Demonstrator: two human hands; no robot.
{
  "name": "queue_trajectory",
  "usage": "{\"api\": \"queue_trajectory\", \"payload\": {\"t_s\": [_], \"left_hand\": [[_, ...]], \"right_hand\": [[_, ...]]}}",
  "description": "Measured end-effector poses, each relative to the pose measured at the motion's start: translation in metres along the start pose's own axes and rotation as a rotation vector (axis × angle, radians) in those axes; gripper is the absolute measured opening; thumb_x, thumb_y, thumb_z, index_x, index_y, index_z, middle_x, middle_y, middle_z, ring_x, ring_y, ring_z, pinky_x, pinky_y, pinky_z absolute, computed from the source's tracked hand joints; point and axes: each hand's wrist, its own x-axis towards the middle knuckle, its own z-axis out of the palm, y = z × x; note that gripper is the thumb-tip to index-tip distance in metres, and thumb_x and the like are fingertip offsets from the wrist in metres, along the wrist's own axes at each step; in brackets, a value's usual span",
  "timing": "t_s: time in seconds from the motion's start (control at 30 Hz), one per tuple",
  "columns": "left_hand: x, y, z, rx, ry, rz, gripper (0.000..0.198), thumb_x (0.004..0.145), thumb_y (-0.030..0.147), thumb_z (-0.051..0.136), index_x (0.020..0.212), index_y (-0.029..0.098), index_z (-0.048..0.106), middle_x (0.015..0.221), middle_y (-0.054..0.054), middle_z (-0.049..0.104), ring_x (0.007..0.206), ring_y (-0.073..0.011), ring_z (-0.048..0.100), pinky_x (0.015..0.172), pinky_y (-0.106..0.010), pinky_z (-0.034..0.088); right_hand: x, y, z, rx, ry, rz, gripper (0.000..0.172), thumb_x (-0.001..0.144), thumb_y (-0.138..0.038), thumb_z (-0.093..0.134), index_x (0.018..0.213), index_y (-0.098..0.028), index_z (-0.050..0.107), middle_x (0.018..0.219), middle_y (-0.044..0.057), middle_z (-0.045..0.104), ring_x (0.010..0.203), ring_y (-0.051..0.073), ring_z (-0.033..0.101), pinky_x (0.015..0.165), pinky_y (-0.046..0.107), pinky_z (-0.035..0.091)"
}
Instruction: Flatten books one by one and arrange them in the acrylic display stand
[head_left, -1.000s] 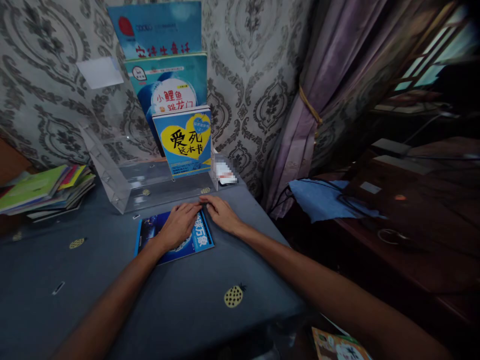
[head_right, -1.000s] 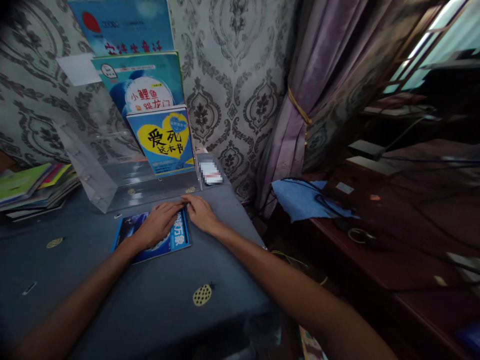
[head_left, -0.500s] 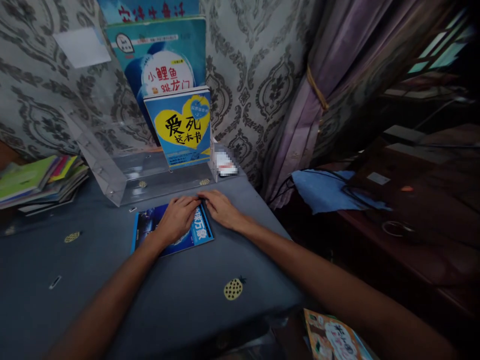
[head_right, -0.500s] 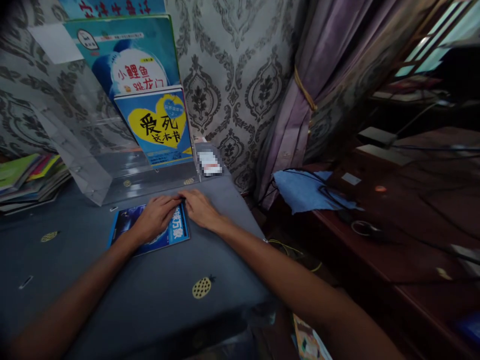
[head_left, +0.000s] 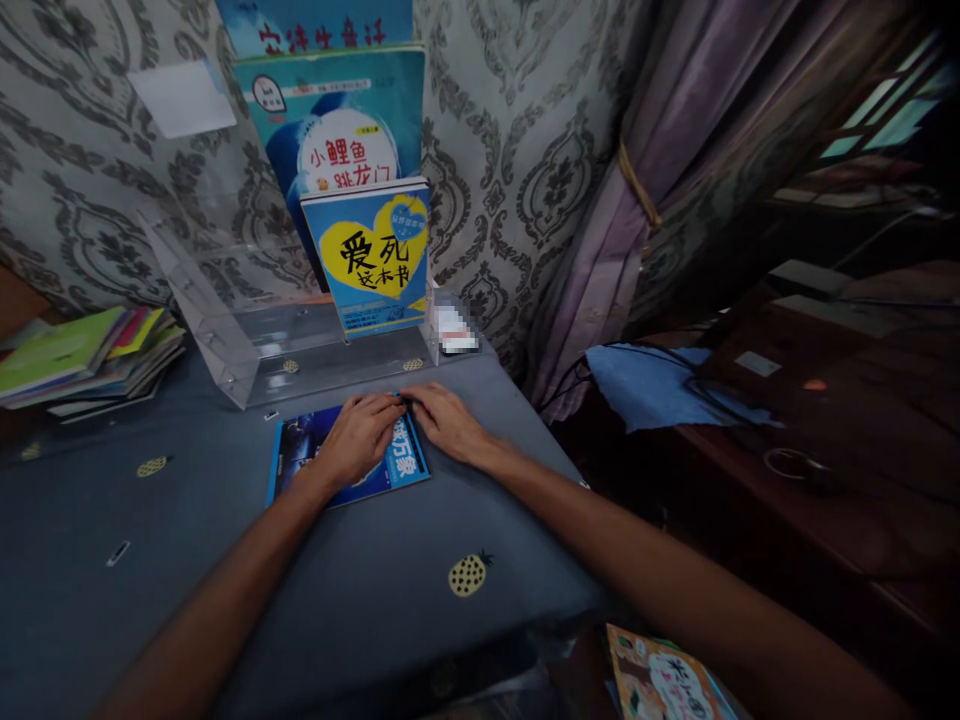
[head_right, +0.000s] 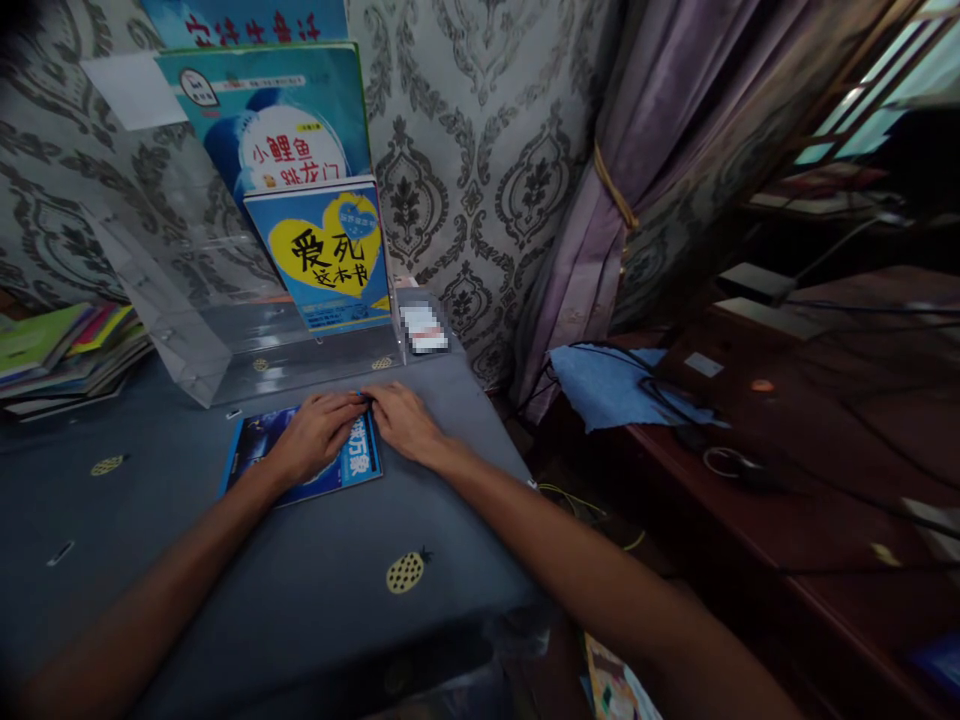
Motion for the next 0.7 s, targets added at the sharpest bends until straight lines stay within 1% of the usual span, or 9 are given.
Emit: {"api": "queue_trajectory", "payload": {"t_s": [0.3, 0.4, 0.57, 0.7], "left_hand": [[0.001, 0.002, 0.000, 0.037, -0.017, 0.014, 0.033, 0.097, 0.014, 0.046, 0.122, 0.019, 0.067, 0.127, -0.011, 0.069, 0.124, -0.0268, 0.060, 0.102, -0.047, 0.045], [0.001, 0.004, -0.001, 0.046, -0.017, 0.015, 0.034, 0.097, 0.014, 0.045, 0.122, 0.020, 0.067, 0.129, -0.011, 0.068, 0.124, -0.0264, 0.059, 0.101, -0.046, 0.045], [0.000, 0.005, -0.004, 0.022, -0.028, 0.058, 0.034, 0.099, 0.015, 0.042, 0.120, 0.020, 0.068, 0.121, -0.011, 0.070, 0.110, -0.0241, 0.064, 0.100, -0.046, 0.046], [-0.001, 0.004, -0.005, -0.008, -0.024, 0.080, 0.034, 0.095, 0.012, 0.044, 0.116, 0.020, 0.070, 0.117, -0.010, 0.071, 0.107, -0.0237, 0.064, 0.101, -0.046, 0.045]], "right_hand": [[0.000, -0.002, -0.003, -0.002, -0.023, -0.024, 0.044, 0.092, -0.002, 0.047, 0.130, -0.017, 0.063, 0.119, 0.010, 0.071, 0.111, 0.023, 0.059, 0.102, 0.042, 0.047], [-0.001, -0.004, -0.003, -0.011, -0.025, -0.028, 0.043, 0.093, -0.003, 0.047, 0.129, -0.019, 0.064, 0.117, 0.009, 0.071, 0.110, 0.022, 0.059, 0.101, 0.041, 0.047], [-0.005, -0.009, -0.004, -0.038, -0.010, -0.021, 0.037, 0.095, -0.006, 0.046, 0.125, -0.018, 0.066, 0.113, 0.010, 0.072, 0.106, 0.023, 0.061, 0.097, 0.039, 0.049], [-0.007, -0.010, -0.004, -0.034, -0.007, -0.012, 0.037, 0.095, -0.006, 0.048, 0.123, -0.019, 0.067, 0.109, 0.008, 0.073, 0.103, 0.022, 0.062, 0.095, 0.037, 0.049]]}}
